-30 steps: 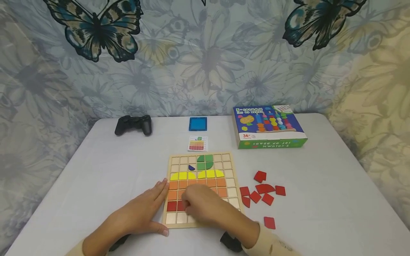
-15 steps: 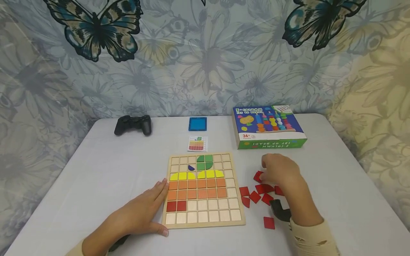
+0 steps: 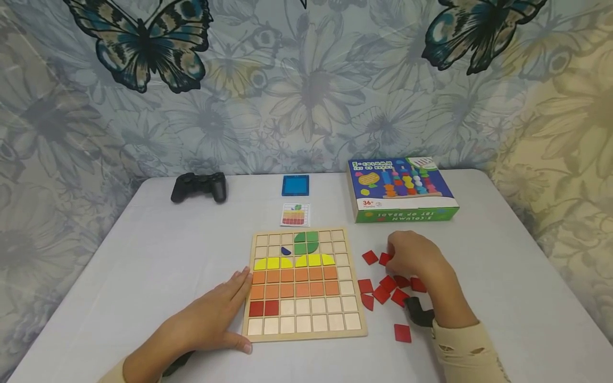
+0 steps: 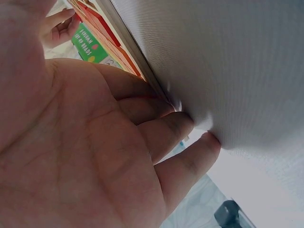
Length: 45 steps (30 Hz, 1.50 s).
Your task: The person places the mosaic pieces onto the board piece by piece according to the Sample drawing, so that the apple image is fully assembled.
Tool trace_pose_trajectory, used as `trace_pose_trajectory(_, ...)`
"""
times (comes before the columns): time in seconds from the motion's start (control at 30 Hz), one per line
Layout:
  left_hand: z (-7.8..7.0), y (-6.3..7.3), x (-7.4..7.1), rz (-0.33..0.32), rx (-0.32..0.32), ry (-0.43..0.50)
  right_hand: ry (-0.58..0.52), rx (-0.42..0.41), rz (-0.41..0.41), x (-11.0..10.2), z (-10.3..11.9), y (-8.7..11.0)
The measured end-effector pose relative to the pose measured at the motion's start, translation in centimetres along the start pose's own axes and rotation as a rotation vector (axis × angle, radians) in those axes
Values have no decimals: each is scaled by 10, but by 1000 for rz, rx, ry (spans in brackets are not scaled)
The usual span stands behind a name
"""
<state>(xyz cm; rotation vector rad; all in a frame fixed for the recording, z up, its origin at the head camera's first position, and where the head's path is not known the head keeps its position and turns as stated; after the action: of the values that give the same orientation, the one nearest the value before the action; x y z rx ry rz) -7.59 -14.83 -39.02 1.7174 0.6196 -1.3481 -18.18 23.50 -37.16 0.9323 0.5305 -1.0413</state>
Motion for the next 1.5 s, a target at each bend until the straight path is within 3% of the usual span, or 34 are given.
trace_pose_trajectory(0.3,1,0,0,2,0,-10,-4,-124,20,14,36,11)
trace_pose_trajectory(0.53,1,0,0,6,-5,-6,68,-331,23,50,85,24)
trace_pose_trajectory(0.77,0,-1,1,8,-9,-3,165,-457,55,90,127,28)
trace_pose_trajectory(0.93,0,-1,0,11,-11,-3,221,-537,79,109,144,28)
trace_pose_trajectory(1.3,1,-1,0,11,-7,-6,186,-596,81,116,146,28)
trace_pose_trajectory(1.5,1,-2,1,21,-10,-9,178,-434,24,87,121,22)
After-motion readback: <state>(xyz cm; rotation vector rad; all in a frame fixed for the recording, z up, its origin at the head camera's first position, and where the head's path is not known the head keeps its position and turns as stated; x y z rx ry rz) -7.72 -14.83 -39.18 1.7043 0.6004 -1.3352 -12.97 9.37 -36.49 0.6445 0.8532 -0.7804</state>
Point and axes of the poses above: each hand's wrist, its own y-axis away from the middle knuckle, its own x-axis out of the palm, z = x × y, the point moved 2 cm from there along -y, towards the middle knuckle, and after that the axes turned 14 degrees about -y, right-handed, at the moved point
